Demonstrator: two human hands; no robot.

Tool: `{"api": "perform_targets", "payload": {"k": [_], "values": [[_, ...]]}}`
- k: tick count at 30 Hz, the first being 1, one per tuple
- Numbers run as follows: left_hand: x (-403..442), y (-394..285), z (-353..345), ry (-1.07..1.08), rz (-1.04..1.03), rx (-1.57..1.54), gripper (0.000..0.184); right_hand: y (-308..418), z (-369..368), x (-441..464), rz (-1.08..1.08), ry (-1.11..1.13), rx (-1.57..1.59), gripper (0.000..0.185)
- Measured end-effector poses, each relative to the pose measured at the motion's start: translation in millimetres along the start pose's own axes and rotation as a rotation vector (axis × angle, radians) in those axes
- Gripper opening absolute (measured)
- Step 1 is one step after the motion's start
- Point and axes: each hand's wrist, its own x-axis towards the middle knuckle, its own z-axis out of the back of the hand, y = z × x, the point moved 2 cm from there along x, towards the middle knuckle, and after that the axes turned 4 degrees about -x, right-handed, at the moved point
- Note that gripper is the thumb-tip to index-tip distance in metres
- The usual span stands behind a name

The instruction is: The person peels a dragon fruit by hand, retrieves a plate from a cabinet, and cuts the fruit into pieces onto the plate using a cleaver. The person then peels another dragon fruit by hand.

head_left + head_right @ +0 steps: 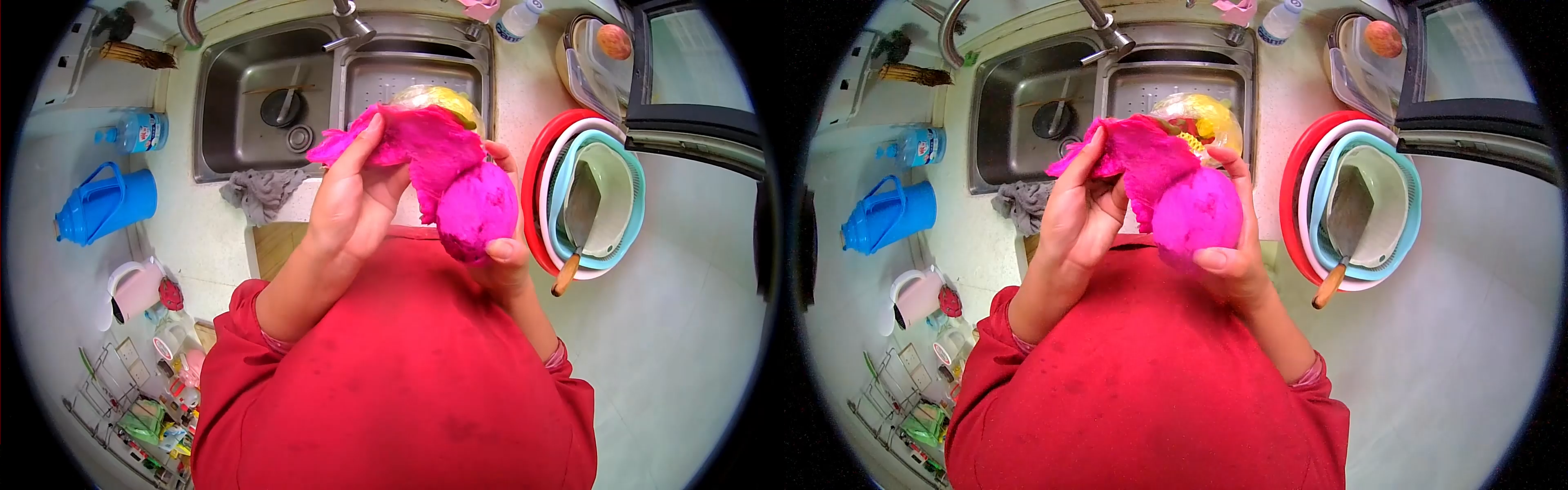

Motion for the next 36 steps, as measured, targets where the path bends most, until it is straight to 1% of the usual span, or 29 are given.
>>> {"api": "perform_targets", "payload": {"k": [2, 4, 5, 7, 8, 9, 10, 12, 15, 17, 18, 20, 21, 25, 28, 29, 32, 33, 36], "values": [[0, -1, 0, 0.014, -0.035, 0.015, 0.028, 0, 3, 0, 0.006, 0.065, 0.057, 0.117], [-4, 1, -2, 0.026, -0.106, 0.064, 0.03, -5, 5, 2, -0.017, 0.097, 0.166, 0.118], [-8, 0, -5, 0.017, -0.091, 0.111, 0.031, -7, 6, 3, -0.028, 0.111, 0.22, 0.119], [-19, -4, -13, -0.001, -0.06, 0.205, 0.034, -11, 10, 2, -0.156, 0.08, 0.284, 0.116], [-22, -5, -16, -0.037, -0.104, 0.263, 0.034, -13, 11, 1, -0.219, 0.065, 0.316, 0.115], [-24, -4, -19, -0.075, -0.15, 0.322, 0.035, -15, 9, 2, -0.189, 0.078, 0.263, 0.109], [-26, -5, -22, -0.114, -0.195, 0.38, 0.036, -16, 11, 2, -0.209, 0.06, 0.221, 0.107], [-29, -7, -26, -0.124, -0.16, 0.345, 0.036, -16, 16, 2, -0.248, 0.021, 0.137, 0.102], [-31, -8, -30, -0.129, -0.137, 0.299, 0.036, -11, 6, 4, -0.314, 0.038, 0.13, 0.095], [-30, -11, -28, -0.171, -0.102, 0.285, 0.036, -14, 6, 4, -0.339, 0.009, 0.08, 0.089], [-30, -15, -26, -0.153, -0.062, 0.257, 0.036, -15, 6, 4, -0.351, -0.006, 0.055, 0.087], [-28, -24, -20, -0.118, 0.02, 0.202, 0.036, -20, 9, 6, -0.282, 0.014, 0.045, 0.082], [-28, -26, -22, -0.138, -0.007, 0.194, 0.036, -22, 9, 7, -0.249, 0.024, 0.041, 0.08], [-25, -36, -22, -0.042, 0.015, 0.204, 0.035, -20, 9, 8, -0.234, 0.061, 0.021, 0.081], [-27, -22, -24, -0.093, 0.146, 0.171, 0.037, -19, 7, 12, -0.212, 0.08, -0.074, 0.084], [-28, -19, -29, -0.118, 0.136, 0.191, 0.037, -19, 7, 13, -0.207, 0.07, -0.122, 0.084], [-27, -32, -27, -0.038, 0.084, 0.289, 0.037, -18, 15, 16, -0.21, 0.096, -0.245, 0.081], [-25, -34, -30, -0.085, 0.029, 0.293, 0.034, -18, 18, 15, -0.217, 0.117, -0.282, 0.08], [-18, -46, -26, -0.1, -0.139, 0.381, 0.033, -15, 21, 12, -0.223, 0.158, -0.366, 0.079]]}}
